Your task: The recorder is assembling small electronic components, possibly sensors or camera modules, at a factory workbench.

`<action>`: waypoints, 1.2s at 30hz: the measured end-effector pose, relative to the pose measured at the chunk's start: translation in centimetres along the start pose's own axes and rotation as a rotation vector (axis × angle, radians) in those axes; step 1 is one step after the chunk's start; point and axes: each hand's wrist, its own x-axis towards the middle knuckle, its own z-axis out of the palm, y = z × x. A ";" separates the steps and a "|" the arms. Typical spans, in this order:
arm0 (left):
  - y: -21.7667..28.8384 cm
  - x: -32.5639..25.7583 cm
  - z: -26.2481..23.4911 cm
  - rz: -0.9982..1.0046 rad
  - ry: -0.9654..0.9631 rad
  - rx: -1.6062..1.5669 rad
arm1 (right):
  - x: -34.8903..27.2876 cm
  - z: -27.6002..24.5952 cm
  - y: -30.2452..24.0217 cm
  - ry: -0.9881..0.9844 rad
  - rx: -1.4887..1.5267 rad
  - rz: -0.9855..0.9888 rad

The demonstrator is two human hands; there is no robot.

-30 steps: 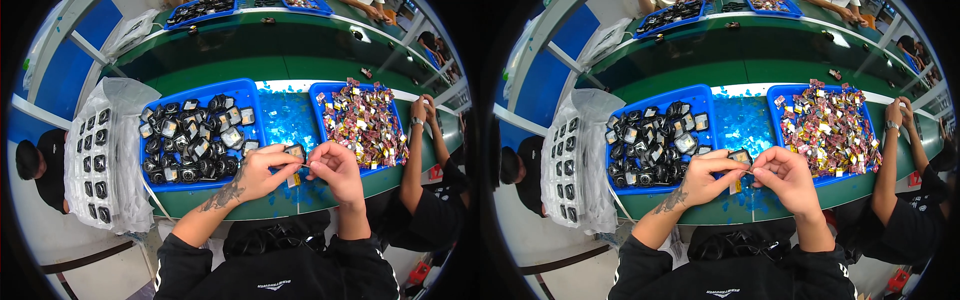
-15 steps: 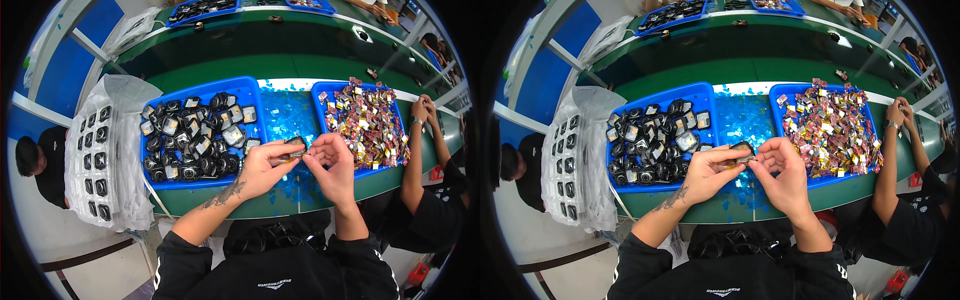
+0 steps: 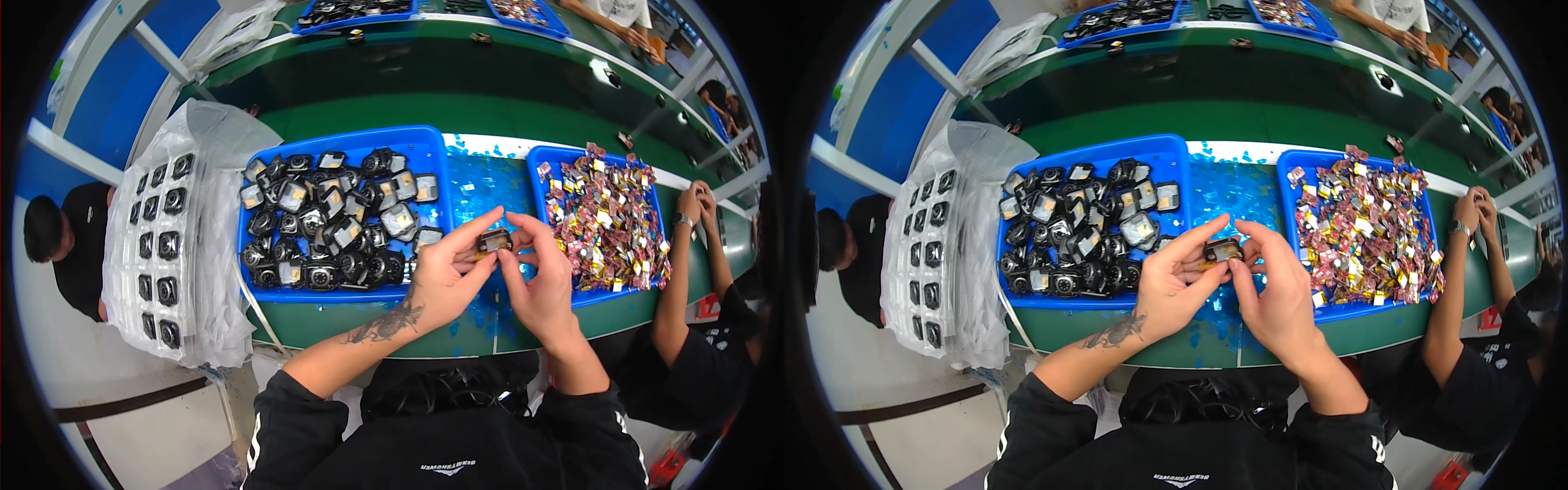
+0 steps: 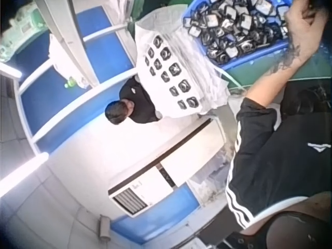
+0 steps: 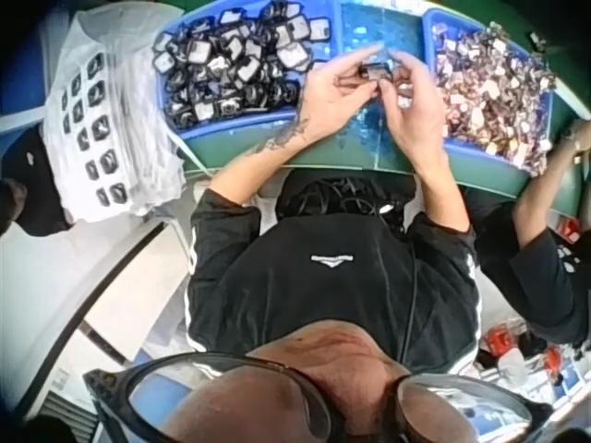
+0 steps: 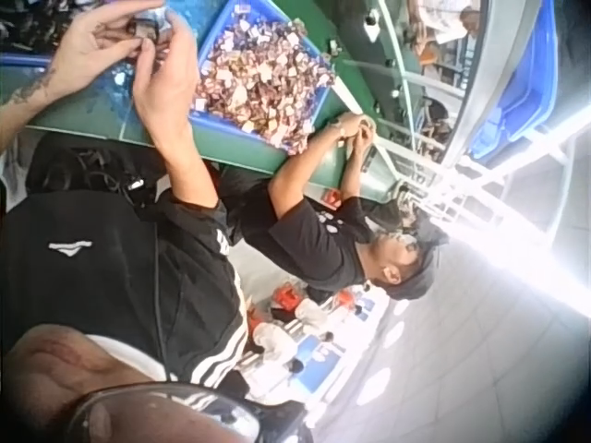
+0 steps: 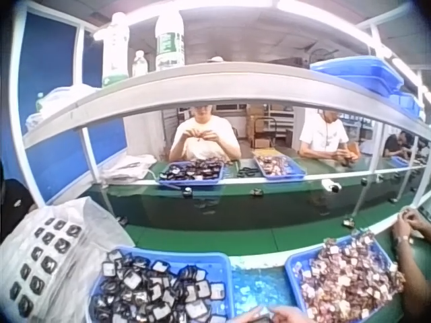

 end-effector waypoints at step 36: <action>0.3 1.2 -1.0 0.453 0.482 0.221 | 9.3 3.1 -0.7 -0.248 0.380 0.164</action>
